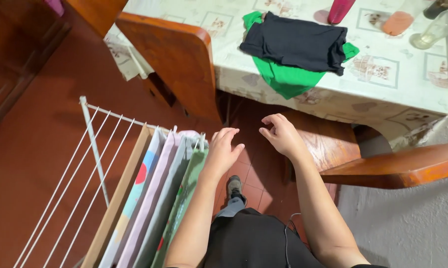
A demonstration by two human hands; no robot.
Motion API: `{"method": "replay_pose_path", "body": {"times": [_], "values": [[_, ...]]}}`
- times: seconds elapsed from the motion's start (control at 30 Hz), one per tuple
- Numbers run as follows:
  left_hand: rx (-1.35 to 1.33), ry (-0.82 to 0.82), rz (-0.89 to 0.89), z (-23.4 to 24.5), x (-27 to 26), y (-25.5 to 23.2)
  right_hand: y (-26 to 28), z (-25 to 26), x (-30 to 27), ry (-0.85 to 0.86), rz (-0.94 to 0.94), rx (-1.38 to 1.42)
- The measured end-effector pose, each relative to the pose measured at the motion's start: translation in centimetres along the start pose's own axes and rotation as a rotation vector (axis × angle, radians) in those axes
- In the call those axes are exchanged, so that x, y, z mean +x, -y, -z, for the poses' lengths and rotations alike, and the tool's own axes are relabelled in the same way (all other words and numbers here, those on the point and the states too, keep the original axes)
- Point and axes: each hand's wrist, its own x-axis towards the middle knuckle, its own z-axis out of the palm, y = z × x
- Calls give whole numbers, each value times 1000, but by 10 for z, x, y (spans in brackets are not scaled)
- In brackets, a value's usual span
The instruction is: The person is hanging clothes on a laundry drying rack.
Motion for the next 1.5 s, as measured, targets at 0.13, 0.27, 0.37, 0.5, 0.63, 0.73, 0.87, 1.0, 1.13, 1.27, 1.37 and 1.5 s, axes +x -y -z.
{"method": "replay_pose_path", "body": {"times": [0.13, 0.27, 0.37, 0.5, 0.63, 0.73, 0.87, 1.0, 1.13, 1.27, 1.37, 1.5], "values": [[-59, 47, -42, -2, 37, 3, 5, 6, 25, -25, 6, 9], [-64, 91, -121, -1, 69, 7, 4, -1, 48, -34, 20, 29], [-92, 113, -160, -2, 92, 9, 9, 0, 66, -27, 40, 24], [-105, 163, -207, -11, 117, 20, 15, 0, 86, 14, 56, 19], [-121, 171, -256, -9, 135, 21, 16, -5, 104, 10, 141, -71], [-123, 247, -239, -13, 147, 17, 14, -6, 110, 34, 162, -143], [-127, 292, -288, -33, 158, 24, 1, -13, 118, 5, 173, -139], [-107, 292, -324, -49, 163, 25, -3, -11, 123, 12, 104, -119], [-118, 340, -300, -63, 170, 28, -24, -13, 124, 30, 94, -136], [-83, 410, -242, -74, 175, 23, -47, -13, 123, 104, -15, -121], [-65, 457, -188, -85, 184, 20, -67, -11, 129, 156, -27, -134], [4, 550, -74, -98, 195, 9, -83, 3, 140, 282, -100, -158]]}}
